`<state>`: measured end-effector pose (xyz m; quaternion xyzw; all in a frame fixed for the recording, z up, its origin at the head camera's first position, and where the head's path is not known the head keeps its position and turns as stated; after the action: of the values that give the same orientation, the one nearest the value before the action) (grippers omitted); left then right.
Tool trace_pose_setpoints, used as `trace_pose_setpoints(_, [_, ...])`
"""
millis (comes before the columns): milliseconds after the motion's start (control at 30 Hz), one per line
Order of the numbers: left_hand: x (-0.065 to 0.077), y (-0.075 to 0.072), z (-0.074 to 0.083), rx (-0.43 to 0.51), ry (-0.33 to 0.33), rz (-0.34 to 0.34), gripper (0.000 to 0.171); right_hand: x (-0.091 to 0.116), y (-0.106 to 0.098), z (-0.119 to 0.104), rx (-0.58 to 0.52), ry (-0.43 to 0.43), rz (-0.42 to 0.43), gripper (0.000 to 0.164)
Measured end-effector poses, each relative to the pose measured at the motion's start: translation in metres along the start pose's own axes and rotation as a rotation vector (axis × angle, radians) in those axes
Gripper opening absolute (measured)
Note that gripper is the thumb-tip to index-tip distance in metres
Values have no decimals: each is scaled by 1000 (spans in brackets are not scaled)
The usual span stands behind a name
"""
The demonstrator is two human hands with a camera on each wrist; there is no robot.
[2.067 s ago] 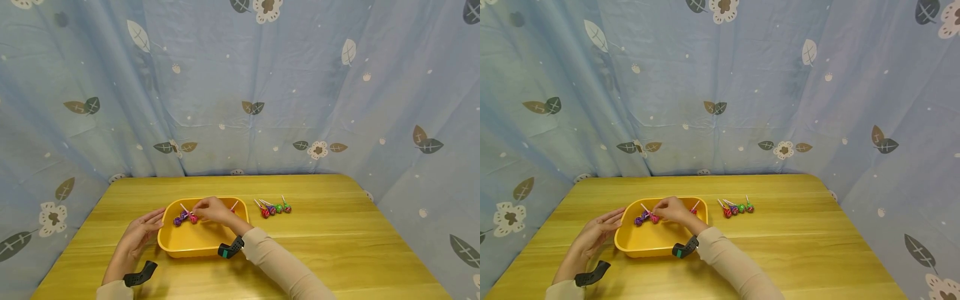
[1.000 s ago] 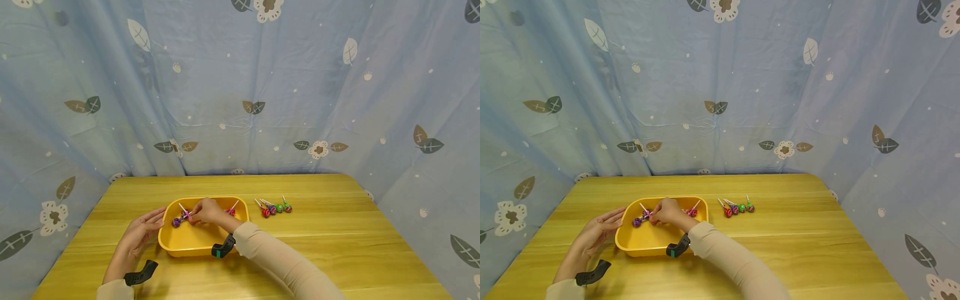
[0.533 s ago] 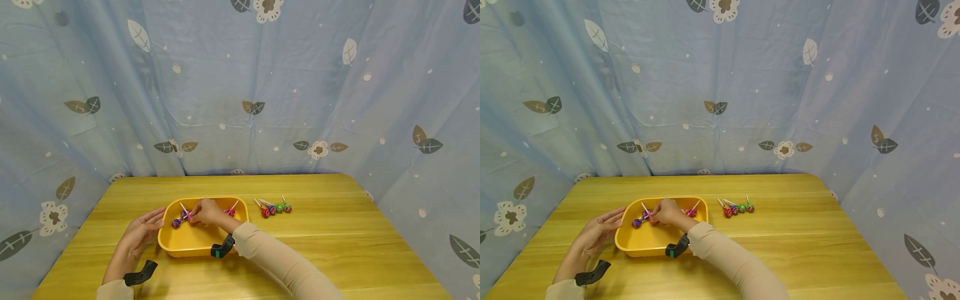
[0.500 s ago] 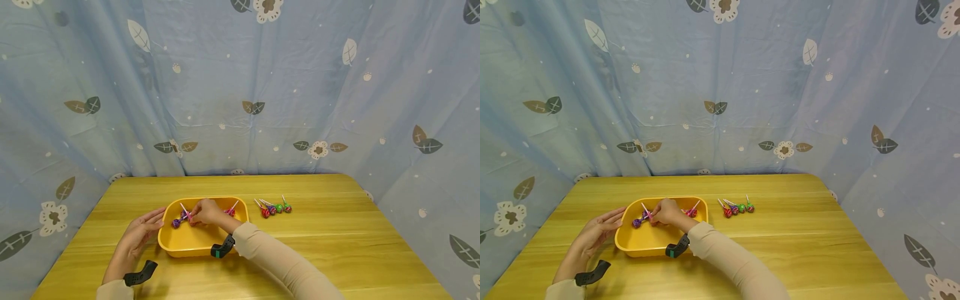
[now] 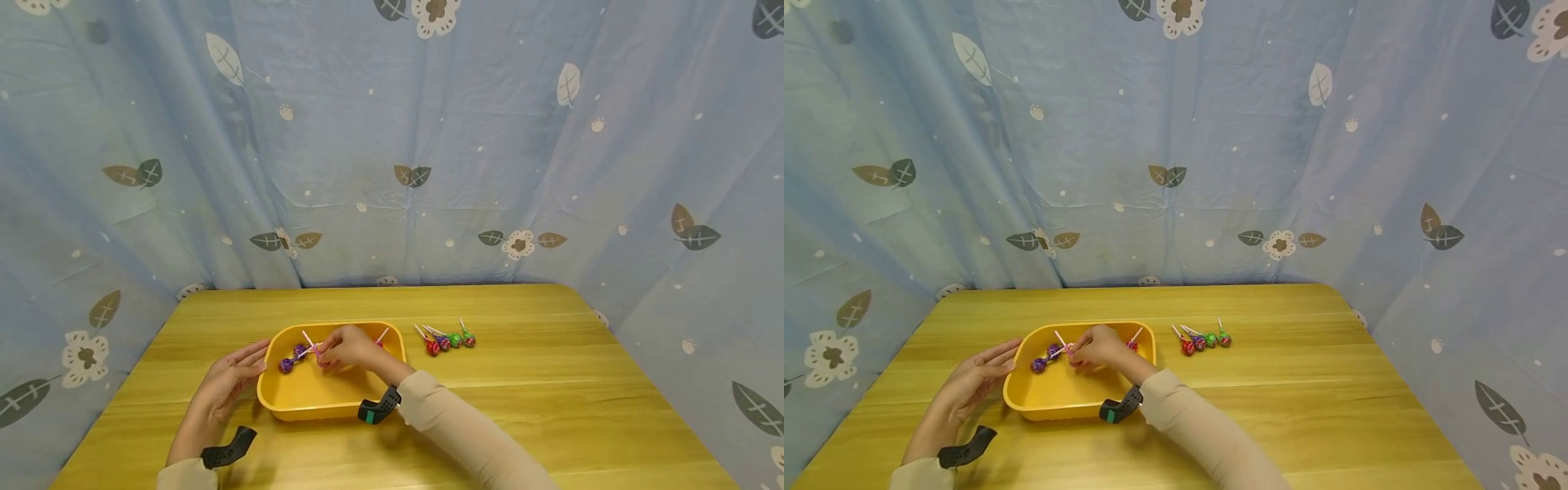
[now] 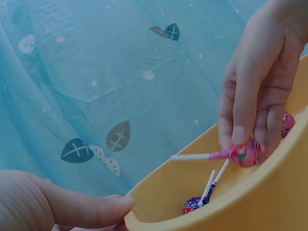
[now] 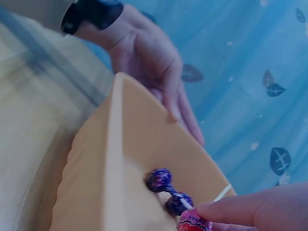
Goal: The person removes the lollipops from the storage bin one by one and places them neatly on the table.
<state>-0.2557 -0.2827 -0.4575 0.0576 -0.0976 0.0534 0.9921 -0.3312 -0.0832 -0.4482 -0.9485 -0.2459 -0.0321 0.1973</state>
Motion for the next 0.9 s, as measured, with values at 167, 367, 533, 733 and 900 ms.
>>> trace_pose_setpoints(167, [2, 0, 1, -8, 1, 0, 65, 5, -10, 3, -58, -16, -17, 5])
trace_pose_setpoints(367, [2, 1, 1, -4, 2, -2, 65, 12, -24, 4, -53, -25, 11, 8])
trace_pose_setpoints(533, [2, 2, 1, 22, -9, 1, 66, 19, -35, 4, -70, -6, 47, 11])
trace_pose_setpoints(733, [1, 2, 1, -1, -6, -5, 64, 25, -52, 4, -129, -2, 97, 13])
trace_pose_setpoints(900, [1, 1, 2, -1, -9, -11, 65, 29, -68, 4, -216, -15, 130, 16])
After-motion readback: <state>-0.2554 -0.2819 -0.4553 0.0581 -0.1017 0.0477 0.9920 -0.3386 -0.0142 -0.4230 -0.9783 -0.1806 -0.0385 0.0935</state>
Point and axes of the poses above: each hand's wrist, its own x-axis away from the middle knuckle, its own y-axis out of the palm, z = x × y, the point moved 7 cm from there along -x, towards the middle knuckle, and after that the axes turned 5 degrees about z, right-handed, at the moved point
